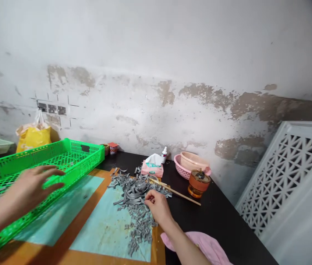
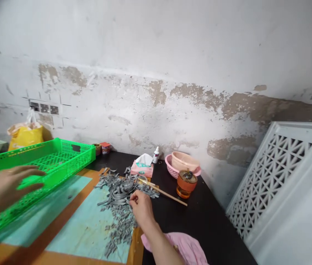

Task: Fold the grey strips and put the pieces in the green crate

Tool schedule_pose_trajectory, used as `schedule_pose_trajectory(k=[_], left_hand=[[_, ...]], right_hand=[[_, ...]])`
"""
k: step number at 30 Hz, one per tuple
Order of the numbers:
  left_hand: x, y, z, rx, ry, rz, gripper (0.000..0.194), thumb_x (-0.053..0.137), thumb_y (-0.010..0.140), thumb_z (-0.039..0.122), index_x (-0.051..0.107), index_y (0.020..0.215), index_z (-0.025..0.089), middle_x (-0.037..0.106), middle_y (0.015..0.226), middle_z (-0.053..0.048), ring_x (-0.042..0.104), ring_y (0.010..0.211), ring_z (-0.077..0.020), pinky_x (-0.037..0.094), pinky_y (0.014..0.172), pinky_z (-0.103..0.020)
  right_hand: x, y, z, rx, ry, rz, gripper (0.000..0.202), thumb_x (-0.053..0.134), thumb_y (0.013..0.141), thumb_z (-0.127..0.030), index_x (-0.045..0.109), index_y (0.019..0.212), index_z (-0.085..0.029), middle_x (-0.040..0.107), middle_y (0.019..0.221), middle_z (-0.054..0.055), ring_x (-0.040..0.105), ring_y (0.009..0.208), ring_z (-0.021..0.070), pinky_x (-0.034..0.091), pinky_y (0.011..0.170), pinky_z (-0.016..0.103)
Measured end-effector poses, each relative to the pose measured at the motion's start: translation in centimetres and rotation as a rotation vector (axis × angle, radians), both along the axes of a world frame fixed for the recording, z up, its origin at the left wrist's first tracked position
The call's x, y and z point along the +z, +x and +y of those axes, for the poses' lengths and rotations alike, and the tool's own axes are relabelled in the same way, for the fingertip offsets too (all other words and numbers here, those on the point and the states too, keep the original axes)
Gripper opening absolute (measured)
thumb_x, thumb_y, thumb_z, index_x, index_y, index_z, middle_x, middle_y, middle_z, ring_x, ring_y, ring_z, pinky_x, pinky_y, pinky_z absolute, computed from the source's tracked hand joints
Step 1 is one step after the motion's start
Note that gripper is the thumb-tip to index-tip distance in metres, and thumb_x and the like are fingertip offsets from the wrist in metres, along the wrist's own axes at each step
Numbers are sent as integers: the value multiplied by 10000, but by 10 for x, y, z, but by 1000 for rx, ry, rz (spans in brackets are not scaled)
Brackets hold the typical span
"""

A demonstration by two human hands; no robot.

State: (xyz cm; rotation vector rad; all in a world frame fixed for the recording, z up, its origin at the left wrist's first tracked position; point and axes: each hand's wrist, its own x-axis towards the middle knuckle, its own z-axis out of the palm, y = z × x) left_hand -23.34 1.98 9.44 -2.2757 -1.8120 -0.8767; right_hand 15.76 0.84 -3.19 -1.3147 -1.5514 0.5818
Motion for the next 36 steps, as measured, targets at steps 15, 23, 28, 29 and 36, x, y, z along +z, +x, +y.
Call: schedule_pose_trajectory(k=[15, 23, 28, 29, 36], left_hand=[[-79, 203, 10, -524, -456, -132, 150, 600, 666, 142, 724, 658, 226, 694, 760, -40, 625, 726, -223, 398, 662, -266], [-84, 206, 8, -603, -739, -957, 308, 710, 742, 463, 628, 679, 172, 678, 642, -25, 582, 567, -159, 432, 569, -255], [-82, 207, 3, -606, -926, -1423, 285, 842, 667, 342, 639, 645, 144, 738, 831, -64, 659, 704, -130, 508, 681, -223], [-82, 207, 2, -614, -938, -1462, 274, 853, 660, 314, 641, 634, 141, 737, 837, -62, 661, 705, -125, 512, 679, -215], [-82, 213, -3, -671, -926, -1566, 248, 866, 656, 266, 654, 626, 141, 739, 851, -64, 657, 732, -120, 516, 709, -205]], right_hand=[[17, 4, -10, 48, -98, 570, 326, 708, 618, -284, 594, 905, -181, 526, 659, -45, 537, 544, 129, 452, 456, 227], [29, -10, -22, 193, -190, 724, 345, 835, 565, -248, 624, 826, -167, 598, 660, -22, 608, 601, 147, 504, 512, 242], [31, -15, -26, 248, -233, 743, 372, 861, 564, -355, 670, 798, -138, 658, 657, 14, 613, 580, 145, 497, 528, 251], [32, -16, -27, 247, -235, 739, 378, 858, 570, -382, 684, 795, -133, 664, 649, 20, 610, 574, 143, 494, 527, 250], [35, -15, -30, 205, -238, 747, 383, 865, 563, -426, 738, 773, -133, 669, 600, 28, 583, 544, 134, 469, 537, 245]])
